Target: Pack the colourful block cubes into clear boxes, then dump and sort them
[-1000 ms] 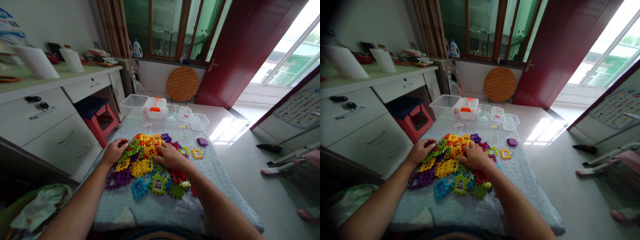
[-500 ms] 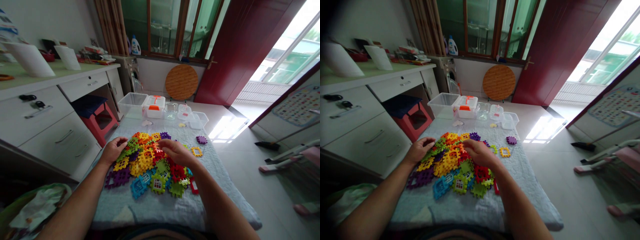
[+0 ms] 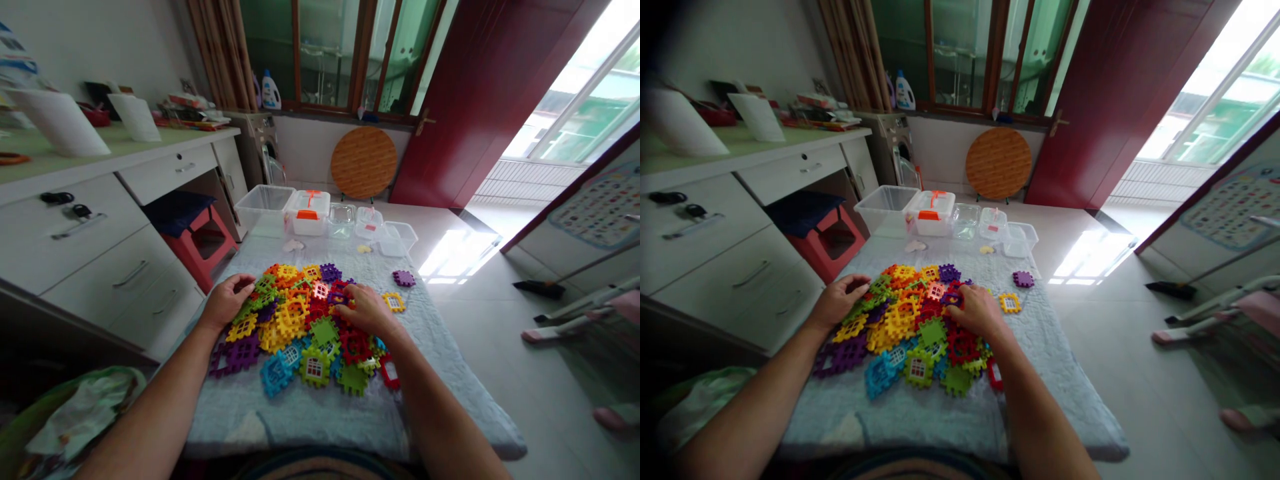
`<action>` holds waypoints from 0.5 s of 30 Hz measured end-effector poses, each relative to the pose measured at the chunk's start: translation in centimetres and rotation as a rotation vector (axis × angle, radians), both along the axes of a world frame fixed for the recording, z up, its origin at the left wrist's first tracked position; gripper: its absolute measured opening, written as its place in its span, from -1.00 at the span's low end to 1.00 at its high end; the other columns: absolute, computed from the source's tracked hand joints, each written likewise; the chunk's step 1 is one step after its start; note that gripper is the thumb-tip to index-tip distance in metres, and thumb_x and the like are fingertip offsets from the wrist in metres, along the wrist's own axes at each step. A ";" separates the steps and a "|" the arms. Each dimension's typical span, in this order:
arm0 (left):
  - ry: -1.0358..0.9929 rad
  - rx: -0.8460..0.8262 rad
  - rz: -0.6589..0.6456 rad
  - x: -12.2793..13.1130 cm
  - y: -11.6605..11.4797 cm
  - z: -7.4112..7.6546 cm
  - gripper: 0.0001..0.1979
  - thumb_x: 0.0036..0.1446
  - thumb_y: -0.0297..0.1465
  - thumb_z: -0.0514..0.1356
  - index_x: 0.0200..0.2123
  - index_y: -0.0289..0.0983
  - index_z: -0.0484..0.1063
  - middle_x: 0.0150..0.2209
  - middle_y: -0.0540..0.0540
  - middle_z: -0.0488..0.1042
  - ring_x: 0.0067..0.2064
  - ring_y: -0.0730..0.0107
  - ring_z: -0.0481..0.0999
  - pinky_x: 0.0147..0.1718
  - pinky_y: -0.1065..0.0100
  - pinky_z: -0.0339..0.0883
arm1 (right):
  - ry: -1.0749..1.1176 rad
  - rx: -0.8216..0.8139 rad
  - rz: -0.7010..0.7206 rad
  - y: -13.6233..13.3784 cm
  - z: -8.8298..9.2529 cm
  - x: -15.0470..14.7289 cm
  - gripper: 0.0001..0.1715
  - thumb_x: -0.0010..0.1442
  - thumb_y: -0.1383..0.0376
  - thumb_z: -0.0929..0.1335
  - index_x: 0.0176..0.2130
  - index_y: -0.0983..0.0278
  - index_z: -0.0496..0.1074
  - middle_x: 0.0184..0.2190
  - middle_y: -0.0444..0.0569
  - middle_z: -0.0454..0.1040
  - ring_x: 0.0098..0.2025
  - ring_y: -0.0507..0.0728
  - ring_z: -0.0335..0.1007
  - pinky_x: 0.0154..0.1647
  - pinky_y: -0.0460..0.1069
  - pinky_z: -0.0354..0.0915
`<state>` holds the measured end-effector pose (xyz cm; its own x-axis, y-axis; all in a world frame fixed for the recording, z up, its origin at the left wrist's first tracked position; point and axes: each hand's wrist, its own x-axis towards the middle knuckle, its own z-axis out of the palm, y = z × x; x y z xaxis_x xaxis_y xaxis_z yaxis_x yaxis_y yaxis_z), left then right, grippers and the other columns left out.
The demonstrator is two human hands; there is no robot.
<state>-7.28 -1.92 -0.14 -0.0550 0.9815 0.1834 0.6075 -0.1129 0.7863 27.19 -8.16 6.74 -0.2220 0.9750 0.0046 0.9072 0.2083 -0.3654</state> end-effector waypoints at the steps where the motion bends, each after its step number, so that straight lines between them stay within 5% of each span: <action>1: -0.001 0.001 0.000 0.0 0.0 0.0 -0.61 0.01 -0.11 0.18 -0.20 -0.25 0.50 -0.23 -0.10 0.59 -0.19 0.17 0.57 -0.12 0.26 0.42 | 0.022 0.031 0.005 0.0 -0.2 -0.1 -0.72 0.15 0.13 0.35 -0.20 0.25 0.47 -0.27 0.03 0.50 -0.18 0.19 0.39 -0.19 0.00 0.21; 7: -0.013 0.006 -0.008 -0.1 0.3 -0.3 -0.61 0.01 -0.11 0.18 -0.20 -0.25 0.50 -0.23 -0.10 0.60 -0.19 0.18 0.58 -0.12 0.27 0.42 | 0.271 0.139 0.080 0.1 -1.3 0.6 -0.78 0.05 0.38 0.34 -0.23 0.24 0.44 -0.25 -0.05 0.46 -0.21 0.10 0.37 -0.14 -0.02 0.23; 12: -0.016 0.012 -0.004 -0.2 0.3 -0.7 -0.61 0.01 -0.11 0.18 -0.18 -0.25 0.50 -0.22 -0.10 0.60 -0.18 0.18 0.58 -0.10 0.26 0.42 | 0.411 0.195 -0.105 0.7 -1.4 1.2 -0.83 0.09 0.28 0.39 -0.25 0.26 0.43 -0.31 -0.06 0.48 -0.28 0.09 0.38 -0.18 0.00 0.25; 15: -0.014 0.006 0.000 -0.2 0.3 -0.6 -0.60 0.01 -0.11 0.18 -0.18 -0.24 0.51 -0.22 -0.10 0.60 -0.19 0.18 0.58 -0.11 0.26 0.42 | 0.472 0.104 -0.055 0.7 -1.3 1.3 -0.80 0.12 0.20 0.40 -0.26 0.25 0.43 -0.35 -0.07 0.50 -0.31 0.09 0.39 -0.23 -0.01 0.26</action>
